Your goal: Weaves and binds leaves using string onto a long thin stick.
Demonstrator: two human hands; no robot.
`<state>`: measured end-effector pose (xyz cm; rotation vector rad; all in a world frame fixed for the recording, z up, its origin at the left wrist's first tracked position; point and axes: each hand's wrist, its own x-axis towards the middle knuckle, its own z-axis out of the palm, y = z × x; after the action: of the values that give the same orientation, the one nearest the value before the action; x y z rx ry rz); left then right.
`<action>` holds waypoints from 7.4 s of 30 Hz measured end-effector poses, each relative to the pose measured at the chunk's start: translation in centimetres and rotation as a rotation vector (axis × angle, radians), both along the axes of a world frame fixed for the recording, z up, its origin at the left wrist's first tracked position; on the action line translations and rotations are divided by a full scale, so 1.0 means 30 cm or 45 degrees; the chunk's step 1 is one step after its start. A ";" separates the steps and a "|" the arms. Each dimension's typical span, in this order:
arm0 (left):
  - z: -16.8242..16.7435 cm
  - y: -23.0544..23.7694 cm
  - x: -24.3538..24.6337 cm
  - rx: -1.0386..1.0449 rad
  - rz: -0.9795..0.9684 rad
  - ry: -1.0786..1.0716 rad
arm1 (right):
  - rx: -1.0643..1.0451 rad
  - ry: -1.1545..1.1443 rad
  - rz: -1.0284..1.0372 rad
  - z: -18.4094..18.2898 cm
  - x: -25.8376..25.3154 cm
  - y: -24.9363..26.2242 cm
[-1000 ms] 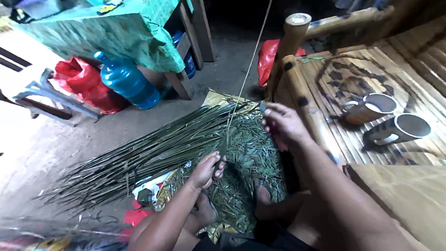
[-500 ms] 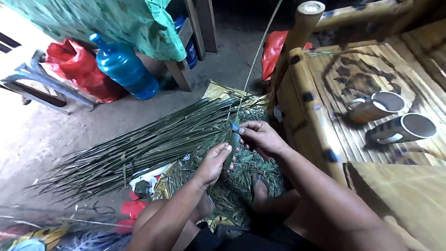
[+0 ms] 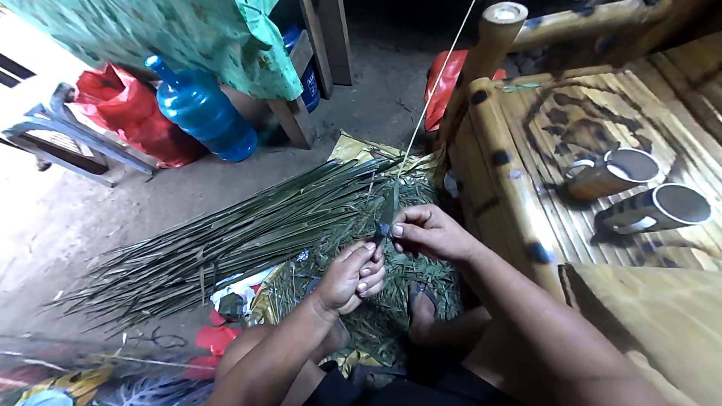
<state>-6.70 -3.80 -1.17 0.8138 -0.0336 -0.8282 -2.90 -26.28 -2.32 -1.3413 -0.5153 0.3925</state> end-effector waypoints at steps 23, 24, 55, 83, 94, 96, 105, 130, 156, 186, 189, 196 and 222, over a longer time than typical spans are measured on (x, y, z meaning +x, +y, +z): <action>0.019 0.007 -0.006 0.040 -0.093 -0.038 | 0.006 -0.025 -0.234 0.026 0.042 -0.046; 0.020 0.007 -0.008 0.046 -0.098 -0.038 | 0.019 -0.023 -0.262 0.028 0.048 -0.054; 0.024 -0.011 0.013 0.101 0.064 -0.044 | -0.022 0.116 0.001 0.011 -0.013 0.013; -0.016 -0.003 0.000 0.941 0.229 -0.877 | -0.072 0.340 -0.390 0.049 0.031 -0.036; -0.045 0.017 -0.007 0.969 0.260 -1.072 | -0.124 0.289 -0.554 0.059 0.057 -0.073; -0.046 0.021 -0.020 0.997 0.246 -1.101 | -0.079 0.311 -0.709 0.069 0.085 -0.118; -0.074 0.013 0.003 1.062 0.372 -1.200 | -0.133 0.426 -0.363 0.063 -0.004 0.004; -0.061 0.084 0.018 -0.216 -0.248 0.073 | 0.030 0.298 -0.690 0.044 0.077 -0.089; -0.136 0.074 0.004 1.531 0.291 -1.570 | -0.174 0.439 -0.627 0.039 0.029 -0.008; -0.007 0.037 0.040 0.712 0.046 -0.323 | -0.024 0.417 -0.312 -0.007 0.018 0.046; -0.010 0.027 0.034 0.610 0.016 -0.248 | 0.005 0.407 -0.347 -0.014 0.025 0.045; -0.003 0.009 0.029 0.445 0.084 -0.109 | -0.014 0.409 -0.252 0.004 0.007 0.032; 0.038 0.018 0.006 0.275 -0.007 -0.211 | -0.125 -0.132 -0.087 0.010 0.024 -0.019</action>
<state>-6.52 -3.27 -0.05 1.0854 -0.0945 -0.7762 -2.17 -26.85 -2.02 -1.4759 -0.5398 0.2963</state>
